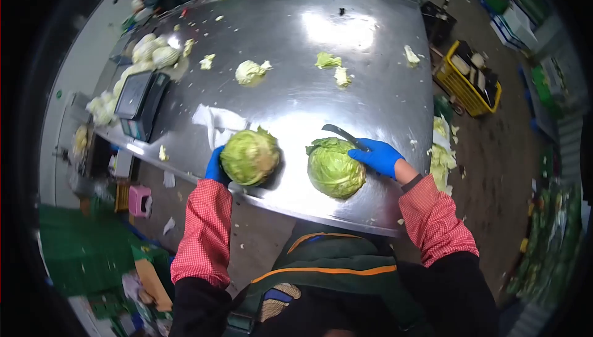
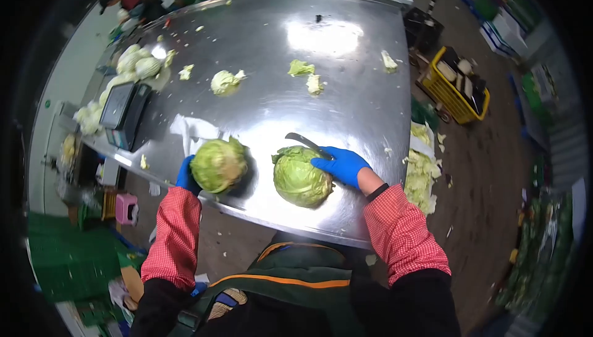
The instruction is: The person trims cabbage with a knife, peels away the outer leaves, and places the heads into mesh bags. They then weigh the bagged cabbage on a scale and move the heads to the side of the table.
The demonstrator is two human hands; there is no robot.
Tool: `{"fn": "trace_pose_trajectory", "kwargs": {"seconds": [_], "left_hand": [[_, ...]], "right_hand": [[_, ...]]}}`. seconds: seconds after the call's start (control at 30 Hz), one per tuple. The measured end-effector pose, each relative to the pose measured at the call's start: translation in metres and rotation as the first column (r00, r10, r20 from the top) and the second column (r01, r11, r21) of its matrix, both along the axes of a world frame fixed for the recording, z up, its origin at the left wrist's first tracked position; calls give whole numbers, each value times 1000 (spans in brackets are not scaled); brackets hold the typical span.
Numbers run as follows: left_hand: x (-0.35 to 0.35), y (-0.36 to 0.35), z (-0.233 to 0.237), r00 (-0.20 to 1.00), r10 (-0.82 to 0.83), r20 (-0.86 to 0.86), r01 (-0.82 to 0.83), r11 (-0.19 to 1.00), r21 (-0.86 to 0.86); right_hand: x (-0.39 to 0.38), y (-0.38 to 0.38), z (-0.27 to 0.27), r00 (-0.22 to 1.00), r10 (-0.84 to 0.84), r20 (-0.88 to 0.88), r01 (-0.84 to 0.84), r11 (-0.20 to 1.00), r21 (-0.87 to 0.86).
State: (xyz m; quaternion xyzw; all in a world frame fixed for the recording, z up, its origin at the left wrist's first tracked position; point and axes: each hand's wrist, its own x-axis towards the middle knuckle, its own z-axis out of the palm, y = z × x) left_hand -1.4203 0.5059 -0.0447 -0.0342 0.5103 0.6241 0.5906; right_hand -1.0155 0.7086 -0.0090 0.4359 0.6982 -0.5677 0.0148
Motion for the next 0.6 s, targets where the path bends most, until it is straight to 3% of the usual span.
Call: {"fn": "trace_pose_trajectory", "kwargs": {"seconds": [0.03, 0.07, 0.13, 0.17, 0.2, 0.23, 0.3, 0.33, 0.37, 0.47, 0.5, 0.6], "left_hand": [[24, 22, 48, 925, -140, -353, -47, 880, -473], [8, 31, 37, 811, -195, -552, -27, 930, -368], [-30, 43, -9, 473, -187, -861, 93, 982, -162], [34, 61, 78, 48, -350, -936, -20, 936, -351], [46, 72, 82, -178, -59, -982, 208, 973, -96], [76, 79, 82, -91, 99, -991, 433, 900, 50], [123, 79, 59, -186, -50, -981, 766, 618, -177], [151, 81, 70, -253, -204, -946, 813, 484, -322], [164, 78, 44, -313, -128, -941, 782, 527, -331], [180, 105, 26, -212, -215, -953, 763, 573, -299], [183, 113, 17, -111, -213, -971, 779, 588, -218], [189, 132, 21, -14, -353, -935, 724, 642, -253]], "right_hand": [[-4, -3, 7, 999, -49, 6, 49, 999, -5], [-9, -7, 14, 995, -95, 11, 95, 995, -9], [-18, -18, 8, 983, -179, -29, 180, 983, 25], [-22, -21, -1, 977, -211, -36, 213, 975, 57], [-26, -23, -8, 969, -244, -44, 247, 965, 90], [-29, -29, 5, 950, -311, 8, 308, 944, 116], [-28, -35, -12, 863, -497, -95, 502, 864, 39], [-25, -37, -20, 800, -583, -144, 589, 808, -2], [-15, -41, -25, 703, -676, -221, 660, 736, -152], [17, -61, -11, 679, -713, -175, 692, 701, -171], [29, -68, -10, 737, -653, -175, 637, 758, -141], [36, -89, -23, 713, -676, -185, 616, 731, -295]]}}
